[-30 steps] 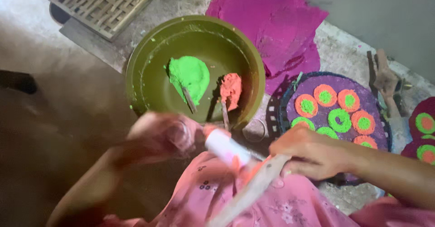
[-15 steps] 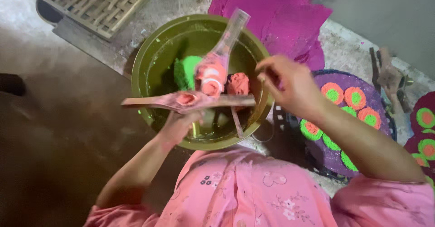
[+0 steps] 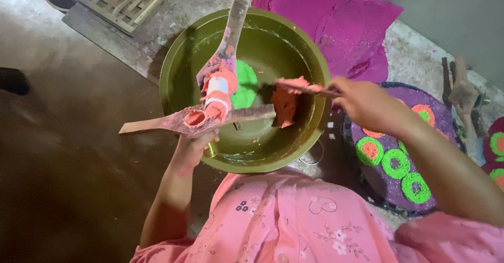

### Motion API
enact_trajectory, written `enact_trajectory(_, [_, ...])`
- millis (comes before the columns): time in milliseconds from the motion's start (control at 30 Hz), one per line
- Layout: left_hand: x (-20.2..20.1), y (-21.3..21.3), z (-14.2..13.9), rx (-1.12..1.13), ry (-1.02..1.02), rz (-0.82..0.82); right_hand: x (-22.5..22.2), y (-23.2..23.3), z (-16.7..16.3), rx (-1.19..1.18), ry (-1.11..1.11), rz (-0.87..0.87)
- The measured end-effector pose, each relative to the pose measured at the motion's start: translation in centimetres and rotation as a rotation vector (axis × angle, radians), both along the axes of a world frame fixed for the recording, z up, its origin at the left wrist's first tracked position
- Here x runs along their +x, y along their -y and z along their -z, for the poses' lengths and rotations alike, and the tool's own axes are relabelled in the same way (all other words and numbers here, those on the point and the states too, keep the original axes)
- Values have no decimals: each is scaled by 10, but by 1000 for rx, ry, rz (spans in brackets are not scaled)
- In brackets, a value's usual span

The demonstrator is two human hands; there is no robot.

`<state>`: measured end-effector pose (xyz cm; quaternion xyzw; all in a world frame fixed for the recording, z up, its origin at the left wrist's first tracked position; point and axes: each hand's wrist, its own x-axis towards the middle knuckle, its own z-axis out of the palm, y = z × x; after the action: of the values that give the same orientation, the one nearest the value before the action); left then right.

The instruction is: The person presses green and orange dough-like material into a wooden hand mold, trims excess material by hand, and ejects formed ring shapes onto purple boards arranged on the worktable. They repeat the molding cycle, filling boards with green and orange decorative rings.

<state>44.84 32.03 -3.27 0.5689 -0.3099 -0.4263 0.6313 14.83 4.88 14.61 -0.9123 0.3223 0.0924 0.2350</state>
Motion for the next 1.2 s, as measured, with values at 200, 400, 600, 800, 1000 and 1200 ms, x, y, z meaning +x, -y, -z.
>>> enact_trajectory(200, [-2, 15, -21, -157, 68, 143, -25, -40, -61, 47, 431, 33])
enact_trajectory(400, [-10, 27, -33, -301, 178, 284, 0, -65, -49, 395, 337, 157])
enact_trajectory(600, [-15, 31, -30, -15, -3, 265, -8, -67, -45, 248, 655, -252])
enact_trajectory(800, [-10, 30, -24, -51, 18, 303, -13, -65, -42, 102, 533, -155])
enact_trajectory(1000, [-14, 30, -26, -82, -466, 270, -5, -62, -17, -79, 641, -142])
enact_trajectory(1200, [-1, 22, -54, -144, -616, 265, 1, -39, -18, -97, 435, -136])
